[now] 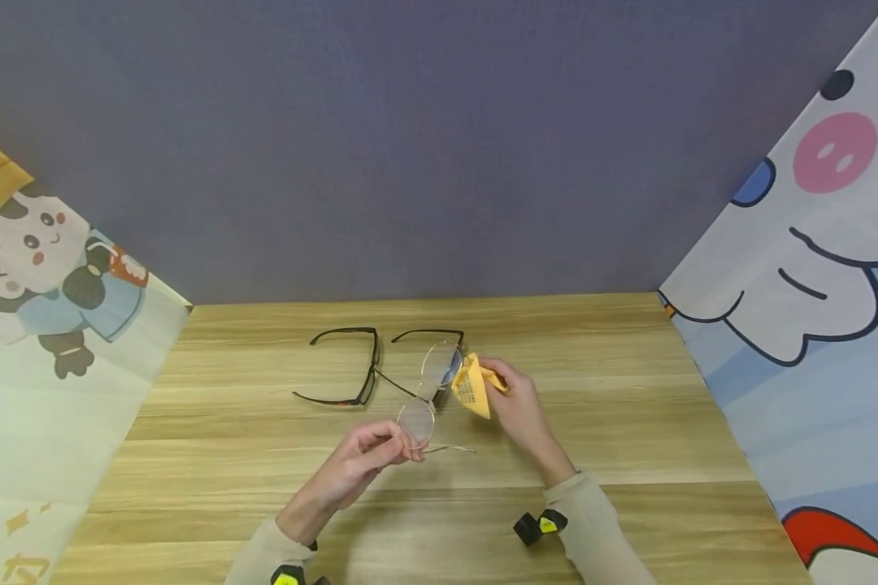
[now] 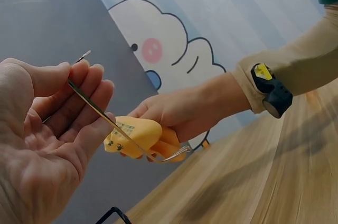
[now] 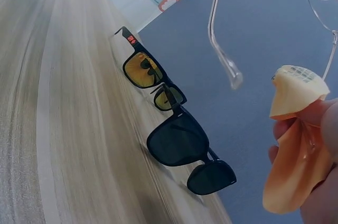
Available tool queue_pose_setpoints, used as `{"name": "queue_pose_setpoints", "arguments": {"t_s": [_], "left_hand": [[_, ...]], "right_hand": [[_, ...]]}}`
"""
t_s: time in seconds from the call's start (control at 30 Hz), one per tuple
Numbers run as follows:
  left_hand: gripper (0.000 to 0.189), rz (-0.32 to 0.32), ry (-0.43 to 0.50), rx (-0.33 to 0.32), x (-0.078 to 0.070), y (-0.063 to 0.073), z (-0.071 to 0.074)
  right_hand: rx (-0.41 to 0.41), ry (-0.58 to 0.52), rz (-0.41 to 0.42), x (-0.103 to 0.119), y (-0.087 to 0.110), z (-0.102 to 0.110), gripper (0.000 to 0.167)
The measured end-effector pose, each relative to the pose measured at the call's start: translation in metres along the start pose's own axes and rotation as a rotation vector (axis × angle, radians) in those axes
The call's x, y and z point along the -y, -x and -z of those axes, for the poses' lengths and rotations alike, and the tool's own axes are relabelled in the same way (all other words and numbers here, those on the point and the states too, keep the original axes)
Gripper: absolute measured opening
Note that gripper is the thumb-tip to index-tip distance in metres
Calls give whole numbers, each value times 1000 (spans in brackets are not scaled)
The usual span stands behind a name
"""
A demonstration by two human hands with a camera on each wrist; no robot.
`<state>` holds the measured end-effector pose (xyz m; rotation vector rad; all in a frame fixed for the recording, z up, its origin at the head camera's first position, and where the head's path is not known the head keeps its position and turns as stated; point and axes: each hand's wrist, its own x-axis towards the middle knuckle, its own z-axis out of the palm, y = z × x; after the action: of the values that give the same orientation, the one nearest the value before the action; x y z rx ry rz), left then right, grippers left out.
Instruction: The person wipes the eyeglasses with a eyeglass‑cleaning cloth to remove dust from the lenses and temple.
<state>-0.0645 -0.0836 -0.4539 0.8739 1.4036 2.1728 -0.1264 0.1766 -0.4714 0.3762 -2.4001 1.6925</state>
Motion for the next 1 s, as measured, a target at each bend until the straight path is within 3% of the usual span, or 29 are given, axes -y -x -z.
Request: {"name": "queue_pose_setpoints", "arguments": {"t_s": [0.13, 0.23, 0.43, 0.6, 0.73, 0.87, 1.0], "left_hand": [[41, 41, -49, -35, 0, -3, -2], [42, 78, -98, -71, -2, -8, -4], [35, 86, -216, -130, 1, -23, -6], [27, 126, -361, -159, 8, -38, -6], [22, 125, -459, -139, 13, -49, -8], [18, 82, -626, -130, 16, -59, -12], [16, 37, -871, -130, 24, -69, -17]], "right_hand": [[-51, -33, 17, 0, 2, 3, 25], [-141, -76, 31, 1, 4, 8, 24], [-331, -101, 15, -1, 6, 22, 22], [-386, -88, -3, -6, 10, 33, 23], [-401, -81, -9, -12, 15, 40, 22], [-424, -87, -15, -18, 19, 48, 23], [-445, -75, -75, -24, 24, 56, 23]]}}
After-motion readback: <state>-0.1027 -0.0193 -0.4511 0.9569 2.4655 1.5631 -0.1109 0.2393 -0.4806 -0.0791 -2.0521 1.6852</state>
